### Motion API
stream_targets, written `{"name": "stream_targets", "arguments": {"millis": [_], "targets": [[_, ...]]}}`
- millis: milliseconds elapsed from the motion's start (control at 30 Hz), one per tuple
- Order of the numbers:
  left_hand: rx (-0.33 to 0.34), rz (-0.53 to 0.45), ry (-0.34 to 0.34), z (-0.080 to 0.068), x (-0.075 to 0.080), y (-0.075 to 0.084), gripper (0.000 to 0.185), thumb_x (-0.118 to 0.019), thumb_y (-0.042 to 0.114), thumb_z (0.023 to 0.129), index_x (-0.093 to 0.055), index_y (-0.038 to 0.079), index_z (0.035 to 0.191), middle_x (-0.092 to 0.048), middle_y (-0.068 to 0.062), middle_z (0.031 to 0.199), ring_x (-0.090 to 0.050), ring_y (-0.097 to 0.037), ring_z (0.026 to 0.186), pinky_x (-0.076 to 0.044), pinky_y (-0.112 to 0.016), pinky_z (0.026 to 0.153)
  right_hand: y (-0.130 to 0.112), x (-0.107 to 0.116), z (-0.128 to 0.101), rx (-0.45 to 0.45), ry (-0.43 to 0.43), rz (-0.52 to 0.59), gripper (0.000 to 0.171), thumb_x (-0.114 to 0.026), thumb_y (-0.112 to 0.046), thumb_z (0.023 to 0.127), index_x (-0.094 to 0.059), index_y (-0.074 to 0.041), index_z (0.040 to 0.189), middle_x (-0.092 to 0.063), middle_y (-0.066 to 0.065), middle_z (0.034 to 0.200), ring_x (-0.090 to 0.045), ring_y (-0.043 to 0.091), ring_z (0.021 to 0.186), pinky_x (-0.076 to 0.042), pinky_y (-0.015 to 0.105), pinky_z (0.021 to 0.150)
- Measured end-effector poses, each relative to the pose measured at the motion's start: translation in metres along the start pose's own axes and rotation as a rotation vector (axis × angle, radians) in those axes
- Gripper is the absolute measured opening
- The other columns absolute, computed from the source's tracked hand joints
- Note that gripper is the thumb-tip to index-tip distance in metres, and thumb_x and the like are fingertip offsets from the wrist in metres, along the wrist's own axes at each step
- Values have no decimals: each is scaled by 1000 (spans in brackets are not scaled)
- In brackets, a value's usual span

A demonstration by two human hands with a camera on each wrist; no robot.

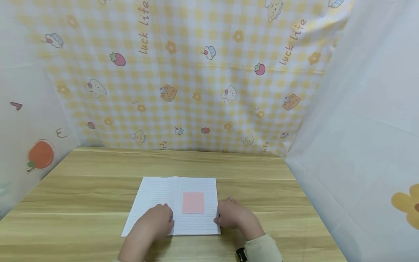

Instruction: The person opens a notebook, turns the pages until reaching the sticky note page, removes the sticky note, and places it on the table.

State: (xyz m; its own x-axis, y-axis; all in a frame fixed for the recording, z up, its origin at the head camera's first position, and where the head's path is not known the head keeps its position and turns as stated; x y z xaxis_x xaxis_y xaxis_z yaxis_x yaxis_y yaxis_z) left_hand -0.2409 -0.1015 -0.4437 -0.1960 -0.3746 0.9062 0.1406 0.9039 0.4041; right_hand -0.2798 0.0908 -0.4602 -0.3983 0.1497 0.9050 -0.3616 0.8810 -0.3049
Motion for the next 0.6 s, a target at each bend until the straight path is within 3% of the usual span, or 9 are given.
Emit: {"name": "stream_targets", "arguments": {"millis": [100, 200, 467, 600], "targets": [[7, -14, 10, -1, 2, -2, 22, -69, 8, 94, -67, 3, 73, -68, -14, 79, -53, -23, 66, -47, -40, 62, 0, 1, 1, -3, 2, -3, 42, -71, -15, 97, -50, -9, 61, -71, 30, 133, -44, 63, 146, -33, 75, 122], [8, -28, 18, -1, 3, -3, 28, -68, 7, 93, -59, 7, 66, -53, -7, 67, -46, -20, 61, -39, -35, 57, 0, 2, 1, -5, 2, 0, 42, -72, -14, 97, -50, -8, 61, -72, 30, 131, -44, 63, 146, -34, 75, 121], [40, -33, -17, 1, 2, -3, 15, -72, 12, 94, -75, 0, 85, -66, -10, 81, -52, -22, 70, -49, -40, 65, -1, 4, 0, 1, 8, 9, 40, -74, -15, 96, -52, -8, 63, -76, 28, 122, -44, 64, 145, -33, 76, 121], [47, -27, -19, 1, 2, -4, 15, -72, 12, 93, -76, -1, 87, -69, -12, 83, -54, -22, 71, -51, -42, 66, -1, 5, 0, -7, 11, 12, 40, -74, -16, 96, -52, -8, 64, -74, 30, 127, -44, 64, 145, -34, 76, 121]]}}
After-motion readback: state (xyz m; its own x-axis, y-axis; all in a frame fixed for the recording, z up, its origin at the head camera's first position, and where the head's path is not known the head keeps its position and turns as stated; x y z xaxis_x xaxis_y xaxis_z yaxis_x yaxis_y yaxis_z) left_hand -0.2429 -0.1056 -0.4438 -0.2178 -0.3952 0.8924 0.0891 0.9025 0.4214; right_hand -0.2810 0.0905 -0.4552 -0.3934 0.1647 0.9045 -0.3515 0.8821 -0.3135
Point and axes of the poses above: each hand's wrist, its own z-axis towards the middle knuckle, its own x-axis out of the back of the hand, y = z × x, the point moved 9 cm from there along z, towards the middle knuckle
